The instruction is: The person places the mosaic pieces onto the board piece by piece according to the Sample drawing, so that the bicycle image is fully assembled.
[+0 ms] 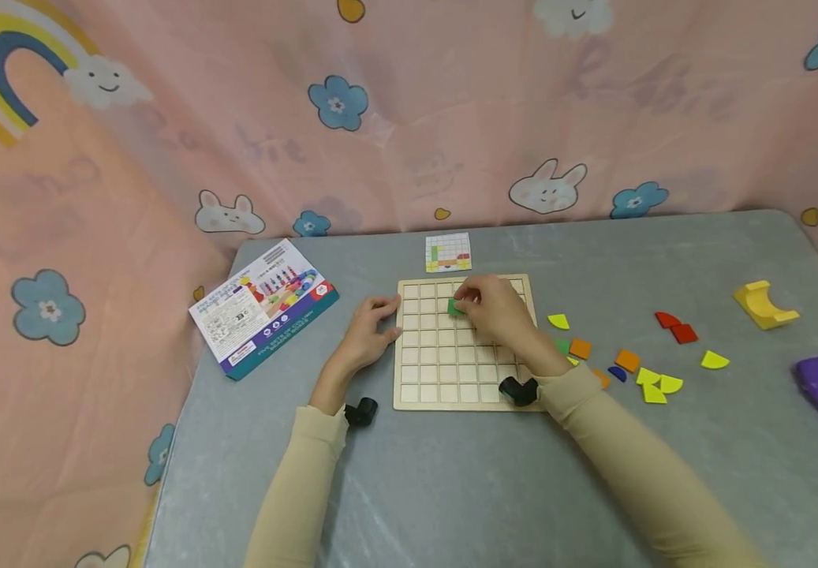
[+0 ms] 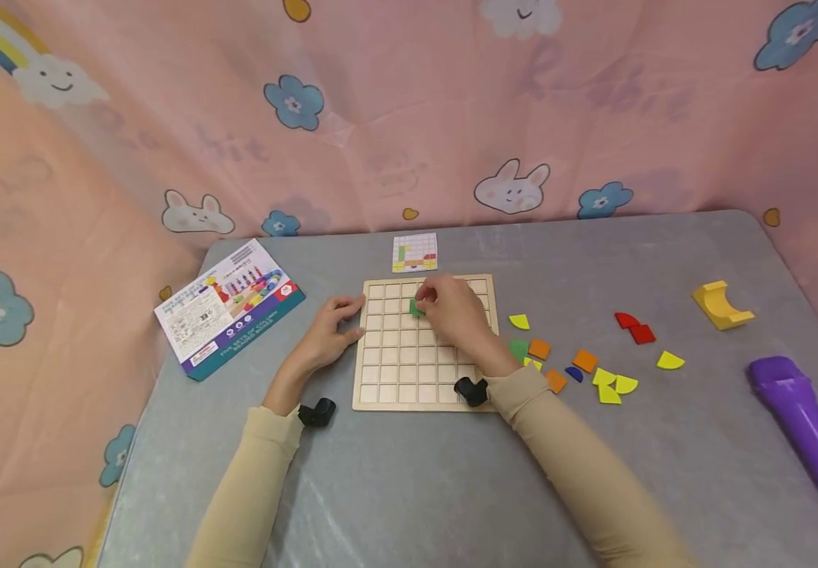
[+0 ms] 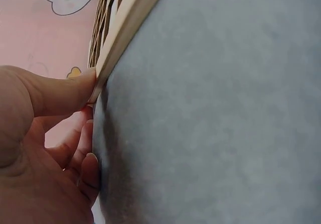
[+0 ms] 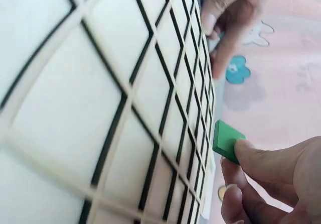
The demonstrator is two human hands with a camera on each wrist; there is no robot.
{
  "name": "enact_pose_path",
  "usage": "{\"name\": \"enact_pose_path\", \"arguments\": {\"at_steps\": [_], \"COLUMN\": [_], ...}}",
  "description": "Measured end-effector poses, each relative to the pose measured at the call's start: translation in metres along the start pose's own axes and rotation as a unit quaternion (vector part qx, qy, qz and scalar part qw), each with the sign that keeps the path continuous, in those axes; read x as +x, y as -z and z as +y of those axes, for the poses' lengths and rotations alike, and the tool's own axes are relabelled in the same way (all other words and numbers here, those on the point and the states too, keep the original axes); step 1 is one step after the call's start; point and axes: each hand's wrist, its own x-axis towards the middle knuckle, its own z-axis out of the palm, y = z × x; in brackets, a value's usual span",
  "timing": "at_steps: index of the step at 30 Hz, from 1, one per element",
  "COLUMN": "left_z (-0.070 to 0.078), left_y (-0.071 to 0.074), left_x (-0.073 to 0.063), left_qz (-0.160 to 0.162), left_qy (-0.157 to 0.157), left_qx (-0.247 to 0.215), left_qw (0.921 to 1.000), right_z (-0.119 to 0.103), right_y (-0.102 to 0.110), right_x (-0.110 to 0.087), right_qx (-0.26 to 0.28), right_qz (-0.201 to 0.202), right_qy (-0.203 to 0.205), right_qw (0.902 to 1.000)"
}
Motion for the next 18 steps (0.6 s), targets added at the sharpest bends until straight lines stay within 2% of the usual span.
{"name": "enact_pose_path", "arguments": {"at_steps": [12, 18], "left_z": [0.002, 0.003], "left_y": [-0.004, -0.004], "left_x": [-0.001, 0.0], "left_qz": [0.0, 0.01], "left_qy": [0.035, 0.023], "left_qx": [0.009, 0.018], "left_qw": [0.9993, 0.9995], "right_z": [-0.013, -0.02], "right_y": [-0.036, -0.04], "right_x": [0.012, 0.015], "right_qx": [0.005, -0.011], "right_qz": [-0.016, -0.02], "right_qy": [-0.012, -0.01], "right_qw": [0.9998, 0.9997]}}
